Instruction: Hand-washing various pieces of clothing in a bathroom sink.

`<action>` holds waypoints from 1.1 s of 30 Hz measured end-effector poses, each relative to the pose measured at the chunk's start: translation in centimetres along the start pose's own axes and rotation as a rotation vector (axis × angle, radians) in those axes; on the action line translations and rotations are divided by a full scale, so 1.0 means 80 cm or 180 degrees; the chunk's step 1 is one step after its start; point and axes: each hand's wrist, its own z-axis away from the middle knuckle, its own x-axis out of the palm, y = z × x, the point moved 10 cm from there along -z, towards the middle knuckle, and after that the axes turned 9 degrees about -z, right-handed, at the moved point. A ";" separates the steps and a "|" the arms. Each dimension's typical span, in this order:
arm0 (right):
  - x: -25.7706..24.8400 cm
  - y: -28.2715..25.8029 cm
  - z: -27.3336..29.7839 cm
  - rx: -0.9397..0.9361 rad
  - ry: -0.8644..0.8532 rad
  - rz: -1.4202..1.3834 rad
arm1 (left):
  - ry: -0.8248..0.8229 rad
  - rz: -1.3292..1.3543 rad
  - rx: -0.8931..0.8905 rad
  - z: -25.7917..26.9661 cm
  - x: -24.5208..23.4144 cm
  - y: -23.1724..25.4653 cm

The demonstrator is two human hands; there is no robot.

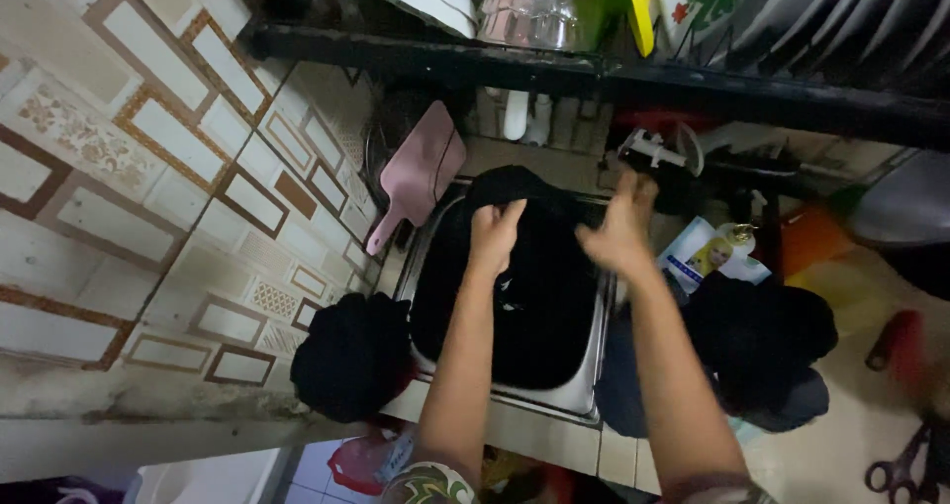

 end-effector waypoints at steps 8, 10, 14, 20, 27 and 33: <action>0.238 0.033 0.181 0.1212 -0.2225 -0.0212 | 0.0303 -0.0168 -0.0065 0.020 0.013 0.014; 0.261 0.072 0.181 0.1378 -0.1977 -0.0372 | 0.0285 -0.0111 -0.0045 0.017 0.011 0.017; 0.250 0.127 0.151 0.1506 -0.1245 -0.1503 | 0.0263 -0.0762 0.0186 0.007 -0.026 0.019; 0.196 0.122 0.108 0.2868 -0.0640 -0.3740 | -0.0141 -0.1924 -0.0121 0.053 -0.030 -0.028; 0.162 0.063 0.066 0.2304 -0.0681 -0.3994 | 0.0620 -0.2258 0.0982 0.061 -0.032 -0.017; 0.245 0.206 0.196 0.1960 -0.1805 -0.0163 | 0.0651 -0.0759 0.0329 0.038 -0.055 -0.063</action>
